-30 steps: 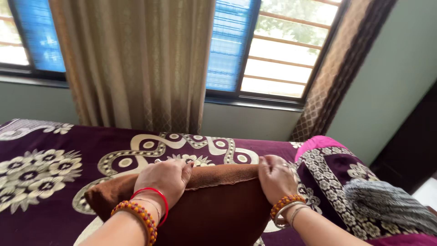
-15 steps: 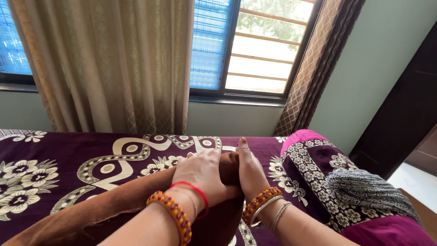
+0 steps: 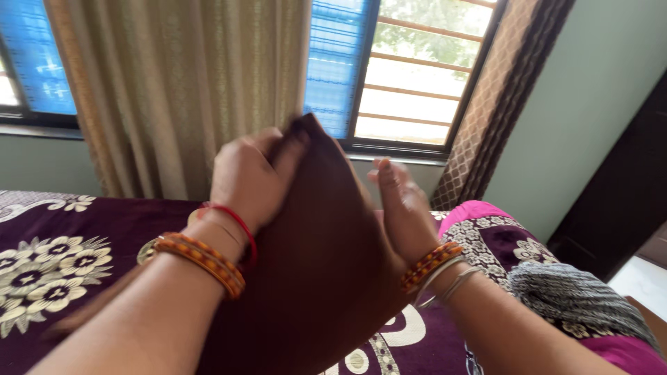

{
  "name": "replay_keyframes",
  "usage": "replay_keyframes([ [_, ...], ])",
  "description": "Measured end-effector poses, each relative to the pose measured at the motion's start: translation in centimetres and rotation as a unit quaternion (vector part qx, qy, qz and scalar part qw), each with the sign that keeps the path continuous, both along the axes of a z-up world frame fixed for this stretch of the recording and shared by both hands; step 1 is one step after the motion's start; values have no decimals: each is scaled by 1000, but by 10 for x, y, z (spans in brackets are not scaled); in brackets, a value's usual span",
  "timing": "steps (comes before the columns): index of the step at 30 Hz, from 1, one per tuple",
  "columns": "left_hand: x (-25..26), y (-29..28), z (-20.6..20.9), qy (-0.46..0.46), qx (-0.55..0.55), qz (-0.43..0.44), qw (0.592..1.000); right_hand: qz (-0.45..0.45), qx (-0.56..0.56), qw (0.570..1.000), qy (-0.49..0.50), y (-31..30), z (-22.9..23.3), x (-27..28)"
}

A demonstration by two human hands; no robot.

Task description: The person repeatedly pats, squeezes, and turns a brown pillow on a purple bedspread, then moves it to a sofa and places it with other pillows. The person uses only their hands to manipulate the pillow throughout.

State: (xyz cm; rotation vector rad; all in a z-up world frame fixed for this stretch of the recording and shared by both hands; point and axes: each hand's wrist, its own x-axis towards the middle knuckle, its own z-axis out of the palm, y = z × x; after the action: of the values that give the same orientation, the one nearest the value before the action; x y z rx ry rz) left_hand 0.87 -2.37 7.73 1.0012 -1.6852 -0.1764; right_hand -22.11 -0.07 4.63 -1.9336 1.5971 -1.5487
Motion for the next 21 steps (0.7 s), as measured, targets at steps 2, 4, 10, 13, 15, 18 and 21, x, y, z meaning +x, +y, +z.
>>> replay_keyframes([
  [2,17,-21,-2,143,10,-102,984,-55,-16,993,101,4,13,8],
  [4,34,-51,-29,155,20,-88,984,-115,-6,968,221,10,19,15],
  [10,61,-83,-223,75,339,74,935,-85,144,851,497,18,-45,42],
  [13,55,-58,-238,168,382,169,893,-29,-17,885,463,25,-92,33],
  [15,46,-38,-209,217,346,240,881,-11,-72,907,414,21,-106,30],
  [18,17,-14,-160,46,117,308,943,-23,54,907,417,-1,-97,30],
  [21,-12,-5,-134,-186,-87,248,947,-74,32,901,427,-20,-66,28],
])
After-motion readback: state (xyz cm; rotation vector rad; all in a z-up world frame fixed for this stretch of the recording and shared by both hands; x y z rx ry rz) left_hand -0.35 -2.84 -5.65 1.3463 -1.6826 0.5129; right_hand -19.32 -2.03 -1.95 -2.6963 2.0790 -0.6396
